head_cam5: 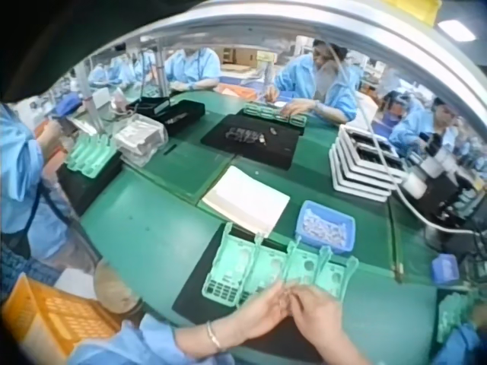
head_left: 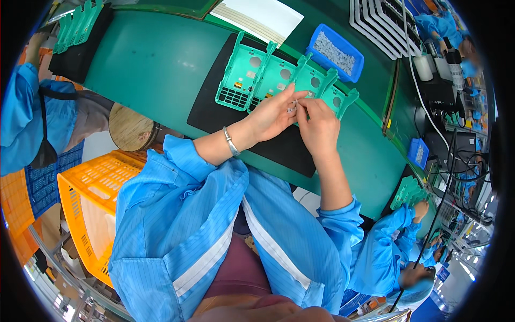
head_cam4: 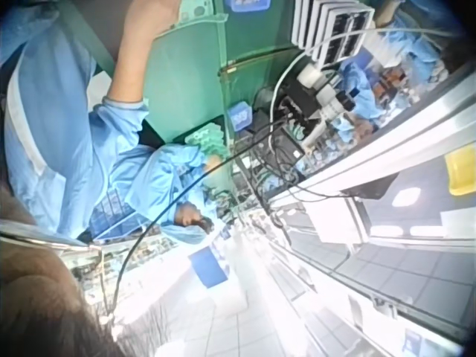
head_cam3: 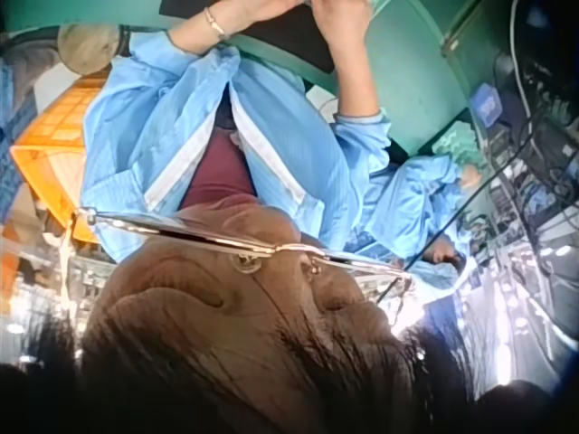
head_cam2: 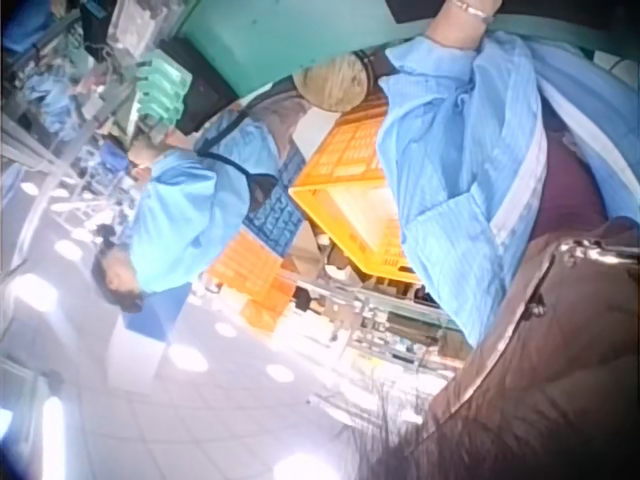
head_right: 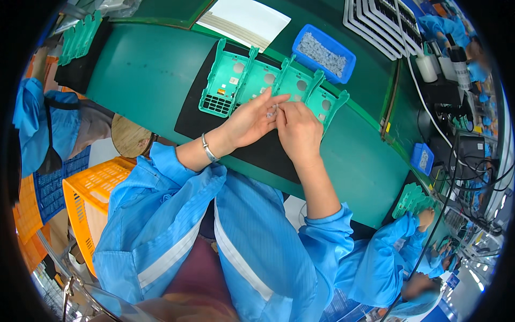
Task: Assembling small electronic components into green plastic housings on an assembly line.
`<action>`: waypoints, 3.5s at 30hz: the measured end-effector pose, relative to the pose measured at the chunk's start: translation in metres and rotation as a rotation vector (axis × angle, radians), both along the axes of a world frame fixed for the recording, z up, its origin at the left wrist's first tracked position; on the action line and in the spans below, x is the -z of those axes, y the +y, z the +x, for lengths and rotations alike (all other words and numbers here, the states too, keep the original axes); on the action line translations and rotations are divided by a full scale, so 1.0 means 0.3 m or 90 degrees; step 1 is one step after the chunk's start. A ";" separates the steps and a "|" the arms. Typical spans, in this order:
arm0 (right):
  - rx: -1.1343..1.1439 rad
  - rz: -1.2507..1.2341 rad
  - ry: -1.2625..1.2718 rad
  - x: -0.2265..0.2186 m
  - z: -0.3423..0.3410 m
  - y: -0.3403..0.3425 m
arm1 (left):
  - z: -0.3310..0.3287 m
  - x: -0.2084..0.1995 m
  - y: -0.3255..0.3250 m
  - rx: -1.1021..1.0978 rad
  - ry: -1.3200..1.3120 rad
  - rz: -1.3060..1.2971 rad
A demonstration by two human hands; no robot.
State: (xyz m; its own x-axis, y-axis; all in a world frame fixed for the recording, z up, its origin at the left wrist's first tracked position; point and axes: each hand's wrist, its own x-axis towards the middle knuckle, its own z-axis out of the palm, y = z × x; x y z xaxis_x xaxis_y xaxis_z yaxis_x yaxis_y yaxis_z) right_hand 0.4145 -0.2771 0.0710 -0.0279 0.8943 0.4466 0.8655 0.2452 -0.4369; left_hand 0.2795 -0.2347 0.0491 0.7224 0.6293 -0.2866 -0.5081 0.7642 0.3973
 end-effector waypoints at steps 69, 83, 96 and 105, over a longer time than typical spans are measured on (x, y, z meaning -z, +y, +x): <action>0.155 -0.049 -0.123 0.152 0.127 -0.069 | -0.126 0.003 0.012 -0.066 0.228 0.101; 0.168 -0.052 -0.078 0.163 0.129 -0.076 | -0.151 0.002 0.023 -0.110 0.182 0.077; 0.134 -0.125 0.238 0.107 0.109 -0.088 | -0.171 -0.001 0.014 -0.102 0.089 0.032; 0.023 -0.289 0.560 -0.048 -0.074 -0.021 | -0.152 0.005 -0.006 -0.093 0.120 0.060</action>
State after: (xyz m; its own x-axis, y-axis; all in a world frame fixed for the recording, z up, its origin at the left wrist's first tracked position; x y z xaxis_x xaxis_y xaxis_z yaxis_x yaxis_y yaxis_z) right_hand 0.3924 -0.2833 0.0854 0.1800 0.9795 -0.0902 0.1919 -0.1249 -0.9734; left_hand 0.2338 -0.2365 0.0477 0.5609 0.7534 -0.3431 -0.5207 0.6433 0.5613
